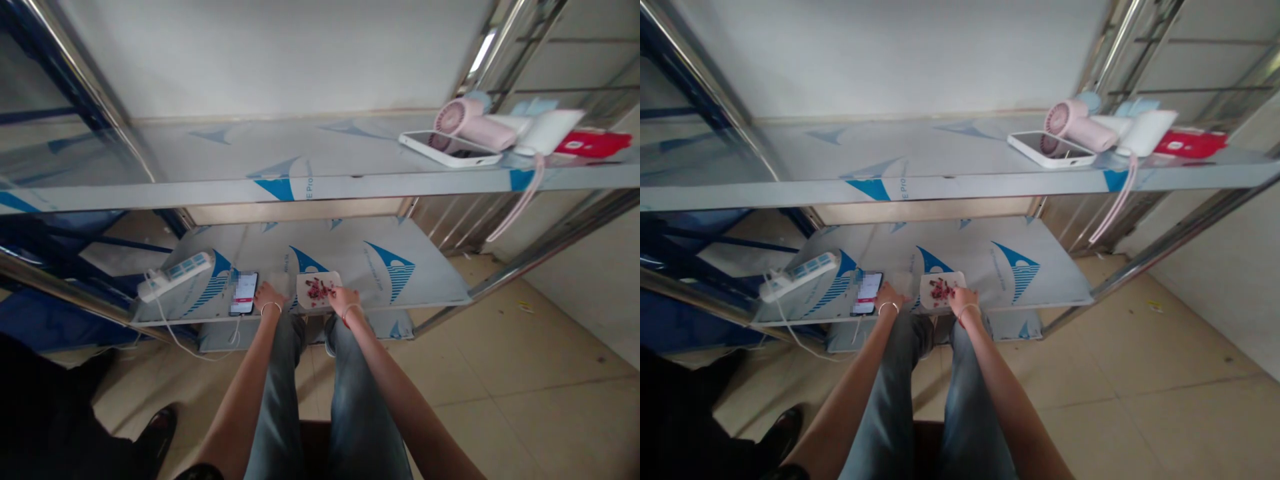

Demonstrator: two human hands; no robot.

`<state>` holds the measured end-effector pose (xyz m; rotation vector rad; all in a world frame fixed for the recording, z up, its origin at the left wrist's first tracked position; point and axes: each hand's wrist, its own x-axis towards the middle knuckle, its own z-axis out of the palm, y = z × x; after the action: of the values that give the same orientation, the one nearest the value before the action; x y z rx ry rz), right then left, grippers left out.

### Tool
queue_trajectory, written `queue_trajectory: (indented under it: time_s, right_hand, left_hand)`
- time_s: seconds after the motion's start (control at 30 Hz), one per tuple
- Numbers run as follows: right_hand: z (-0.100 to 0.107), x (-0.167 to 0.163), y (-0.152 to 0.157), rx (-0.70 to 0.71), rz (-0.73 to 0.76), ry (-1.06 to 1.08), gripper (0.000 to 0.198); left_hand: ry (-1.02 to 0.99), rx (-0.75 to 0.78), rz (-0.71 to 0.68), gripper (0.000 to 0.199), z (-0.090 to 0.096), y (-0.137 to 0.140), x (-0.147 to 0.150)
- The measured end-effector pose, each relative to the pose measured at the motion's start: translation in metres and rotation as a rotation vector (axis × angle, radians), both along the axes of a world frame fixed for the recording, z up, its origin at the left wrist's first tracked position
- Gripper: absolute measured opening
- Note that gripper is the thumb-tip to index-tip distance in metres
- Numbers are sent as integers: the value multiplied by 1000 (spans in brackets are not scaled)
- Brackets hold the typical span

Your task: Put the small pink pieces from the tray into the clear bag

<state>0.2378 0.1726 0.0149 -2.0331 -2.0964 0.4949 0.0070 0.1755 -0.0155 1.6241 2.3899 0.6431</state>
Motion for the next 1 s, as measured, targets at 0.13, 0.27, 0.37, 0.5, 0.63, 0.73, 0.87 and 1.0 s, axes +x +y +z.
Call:
queue_trajectory:
  time_s: [0.13, 0.27, 0.37, 0.5, 0.63, 0.73, 0.87, 1.0]
  right_hand:
    - [-10, -21, 10, 111, 3, 120, 28]
    - [-23, -40, 7, 186, 88, 273, 25]
    - [-29, -48, -4, 302, 179, 347, 24]
    - [-30, -56, -17, 397, 285, 430, 34]
    - [-29, -64, -26, 342, 306, 499, 30]
    - [-29, -70, -32, 283, 249, 597, 26]
    - [-30, -75, -41, 177, 137, 914, 28]
    - [-31, -71, -48, 121, 63, 1188, 32]
  left_hand:
    - [95, -76, 140, 45, 14, -2, 8]
    - [5, 6, 124, 42, 23, -6, 10]
    - [-121, 196, 25, 36, 23, -14, 13]
    - [-250, 363, -68, 25, 17, -35, 27]
    - [-373, 399, -106, 18, 16, -59, 46]
    - [-453, 416, -151, 19, 20, -71, 56]
    - [-534, 417, -188, 27, 26, -79, 59]
    - [-532, 410, -187, 30, 23, -82, 56]
